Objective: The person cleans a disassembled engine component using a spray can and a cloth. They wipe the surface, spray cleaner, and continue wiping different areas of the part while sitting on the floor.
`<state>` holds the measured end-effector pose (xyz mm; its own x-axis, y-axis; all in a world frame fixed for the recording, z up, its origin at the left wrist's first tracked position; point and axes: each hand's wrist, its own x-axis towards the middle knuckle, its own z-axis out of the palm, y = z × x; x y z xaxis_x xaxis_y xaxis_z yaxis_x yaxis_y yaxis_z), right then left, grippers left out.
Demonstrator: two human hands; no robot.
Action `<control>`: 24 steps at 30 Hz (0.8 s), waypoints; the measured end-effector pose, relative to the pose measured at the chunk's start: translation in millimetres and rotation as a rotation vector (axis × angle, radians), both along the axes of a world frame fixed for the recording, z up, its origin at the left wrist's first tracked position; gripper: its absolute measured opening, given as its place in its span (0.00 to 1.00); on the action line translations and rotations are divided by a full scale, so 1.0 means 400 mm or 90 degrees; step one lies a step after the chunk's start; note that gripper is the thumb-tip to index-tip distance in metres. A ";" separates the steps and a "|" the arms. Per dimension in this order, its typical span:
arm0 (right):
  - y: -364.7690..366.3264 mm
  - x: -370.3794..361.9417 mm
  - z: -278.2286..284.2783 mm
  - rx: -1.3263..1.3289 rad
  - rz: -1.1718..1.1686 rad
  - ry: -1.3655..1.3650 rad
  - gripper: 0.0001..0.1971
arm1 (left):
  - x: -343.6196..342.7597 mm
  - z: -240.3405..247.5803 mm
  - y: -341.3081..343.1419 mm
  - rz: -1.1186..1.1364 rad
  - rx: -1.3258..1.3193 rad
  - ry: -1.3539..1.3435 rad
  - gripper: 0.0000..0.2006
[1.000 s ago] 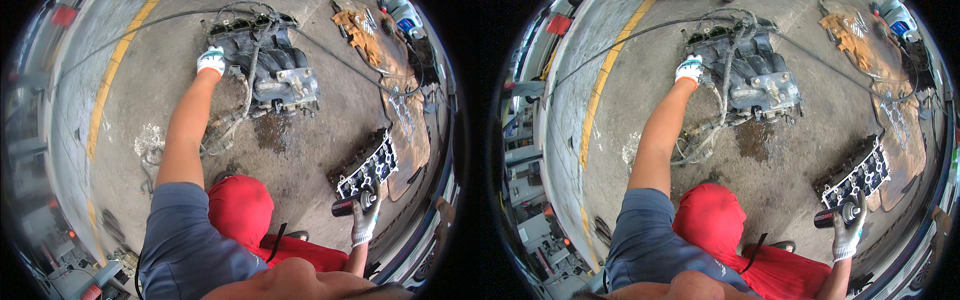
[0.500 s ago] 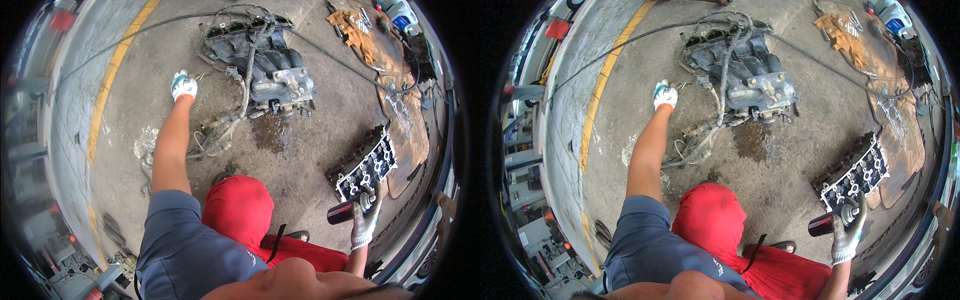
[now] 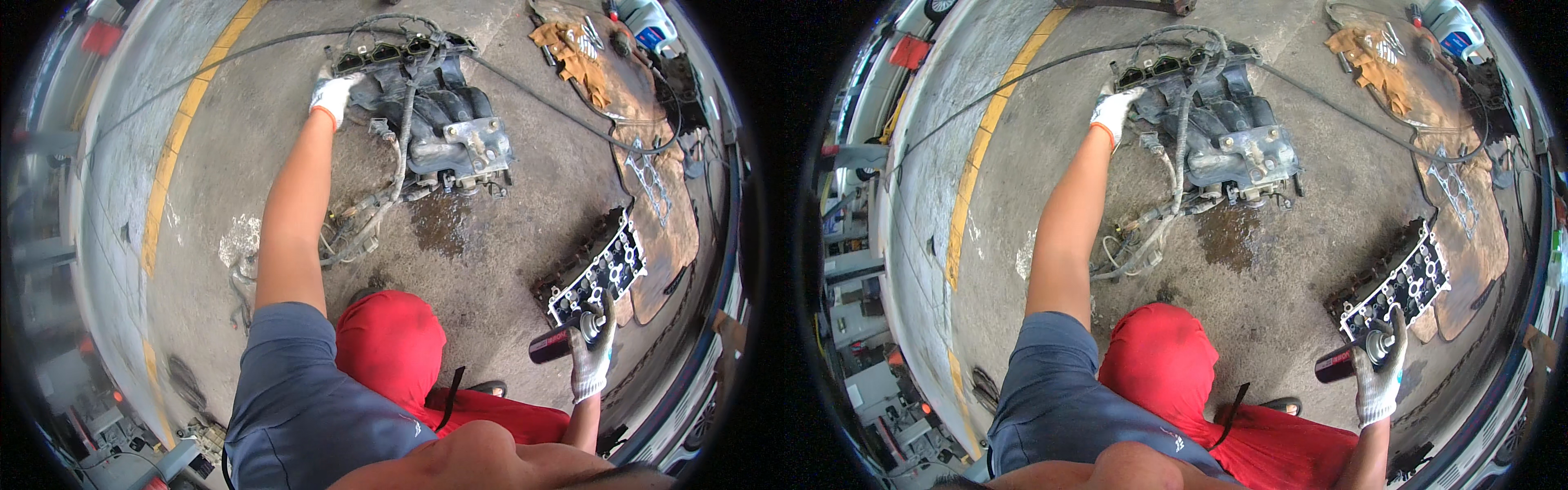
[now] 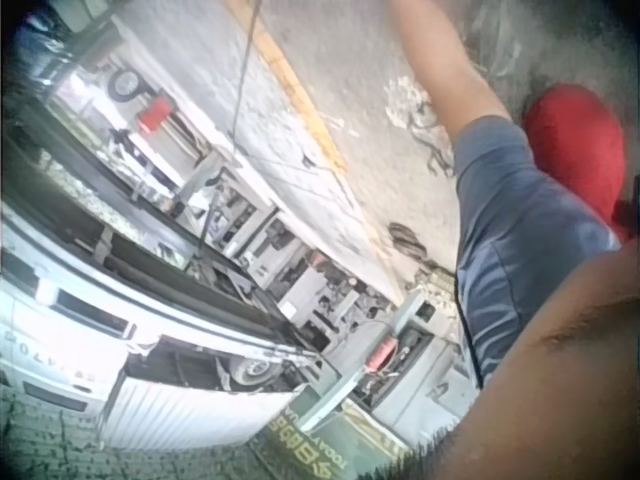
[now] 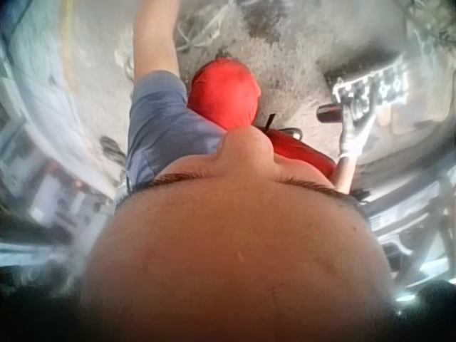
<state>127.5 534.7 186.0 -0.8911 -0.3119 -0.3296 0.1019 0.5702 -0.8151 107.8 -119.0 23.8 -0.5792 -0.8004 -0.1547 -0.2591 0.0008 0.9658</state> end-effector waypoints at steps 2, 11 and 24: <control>0.023 -0.005 -0.030 -0.010 0.034 0.044 0.50 | -0.010 0.024 -0.029 -0.031 0.067 -0.025 0.40; -0.015 0.050 -0.124 0.171 0.267 -0.027 0.52 | -0.055 0.021 0.038 0.047 -0.017 0.015 0.32; -0.011 -0.009 -0.262 0.231 0.512 0.063 0.42 | 0.100 0.259 0.353 -0.036 -0.370 0.203 0.31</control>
<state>123.8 530.2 81.0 -0.4766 -0.7473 -0.4631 -0.5030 0.6638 -0.5535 147.9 22.3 127.4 -0.5690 -0.6689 0.4783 0.0544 0.5498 0.8335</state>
